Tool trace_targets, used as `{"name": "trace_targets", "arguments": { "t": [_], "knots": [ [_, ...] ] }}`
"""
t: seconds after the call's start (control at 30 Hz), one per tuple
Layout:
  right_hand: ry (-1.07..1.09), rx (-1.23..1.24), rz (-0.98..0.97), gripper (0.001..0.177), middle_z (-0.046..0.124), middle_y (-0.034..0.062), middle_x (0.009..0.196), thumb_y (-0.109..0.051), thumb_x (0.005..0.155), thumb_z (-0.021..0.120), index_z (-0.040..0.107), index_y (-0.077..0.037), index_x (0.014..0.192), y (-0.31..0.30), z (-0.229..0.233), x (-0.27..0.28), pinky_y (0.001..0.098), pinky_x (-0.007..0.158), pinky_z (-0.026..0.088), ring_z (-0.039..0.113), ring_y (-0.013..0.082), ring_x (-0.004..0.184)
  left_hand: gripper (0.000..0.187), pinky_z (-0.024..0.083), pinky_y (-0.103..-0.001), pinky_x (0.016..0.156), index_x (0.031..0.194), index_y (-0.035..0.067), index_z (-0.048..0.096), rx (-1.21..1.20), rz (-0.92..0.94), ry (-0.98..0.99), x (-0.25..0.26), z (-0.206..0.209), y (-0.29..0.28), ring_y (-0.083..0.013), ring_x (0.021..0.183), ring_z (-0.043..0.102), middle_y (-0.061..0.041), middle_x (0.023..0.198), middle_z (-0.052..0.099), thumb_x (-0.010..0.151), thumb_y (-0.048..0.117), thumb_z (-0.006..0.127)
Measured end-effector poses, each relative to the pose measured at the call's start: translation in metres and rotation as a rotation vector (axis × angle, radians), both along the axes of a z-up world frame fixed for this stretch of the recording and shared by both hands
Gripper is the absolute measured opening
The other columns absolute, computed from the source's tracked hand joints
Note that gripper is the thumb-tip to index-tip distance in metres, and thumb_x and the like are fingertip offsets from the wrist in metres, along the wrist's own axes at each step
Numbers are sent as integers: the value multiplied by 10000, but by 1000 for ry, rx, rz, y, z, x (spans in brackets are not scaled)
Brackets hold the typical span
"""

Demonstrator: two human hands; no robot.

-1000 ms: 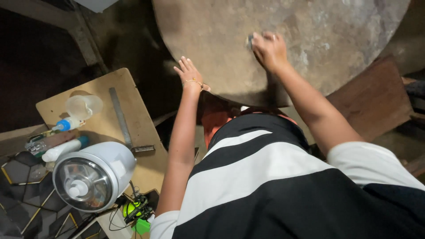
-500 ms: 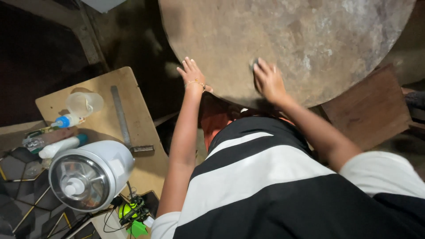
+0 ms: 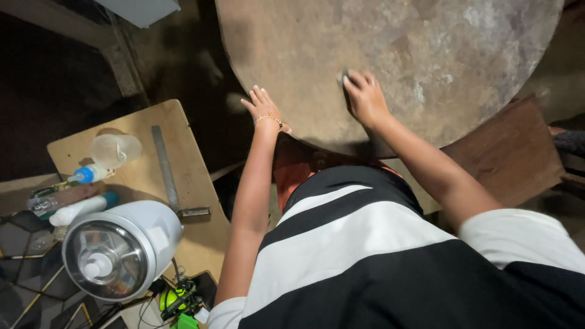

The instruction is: The person sands the surface of a large, round wooden tabletop using a sanding block. They move around the table to reach different areas, sanding the surface and edges with both hands.

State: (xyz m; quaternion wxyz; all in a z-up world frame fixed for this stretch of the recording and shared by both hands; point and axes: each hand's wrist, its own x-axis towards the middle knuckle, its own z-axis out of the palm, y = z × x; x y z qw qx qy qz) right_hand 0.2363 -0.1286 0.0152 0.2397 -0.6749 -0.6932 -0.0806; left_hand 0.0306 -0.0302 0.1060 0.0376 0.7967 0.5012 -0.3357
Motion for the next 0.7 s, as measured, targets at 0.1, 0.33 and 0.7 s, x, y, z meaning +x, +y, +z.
{"name": "trace_targets", "arguments": {
  "t": [0.1, 0.33, 0.7],
  "knots": [
    [-23, 32, -105, 235, 566, 94, 979, -91, 718, 576, 623, -91, 948, 50, -11, 3, 351, 610, 503, 540, 311, 851, 465, 29, -655, 963, 1350, 4, 78, -2, 13, 7, 2, -3, 1, -344, 1306, 52, -194, 1411, 27, 903, 89, 173],
    [79, -67, -142, 253, 575, 129, 981, -51, 703, 588, 618, -91, 951, 14, 12, -22, 368, 618, 512, 557, 337, 858, 455, -59, -667, 961, 1353, 33, 60, -83, 54, 273, 12, -61, 12, -289, 1316, 51, -135, 1424, 49, 921, 159, 129],
    [126, -62, 63, 315, 576, 92, 1104, -77, 693, 589, 636, -162, 993, -145, -22, 6, 351, 787, 442, 564, 287, 900, 446, 0, -670, 963, 1347, 11, 47, -109, 16, 230, 15, 15, -3, -324, 1312, 89, -191, 1410, 29, 919, 100, 135]
  ]
}}
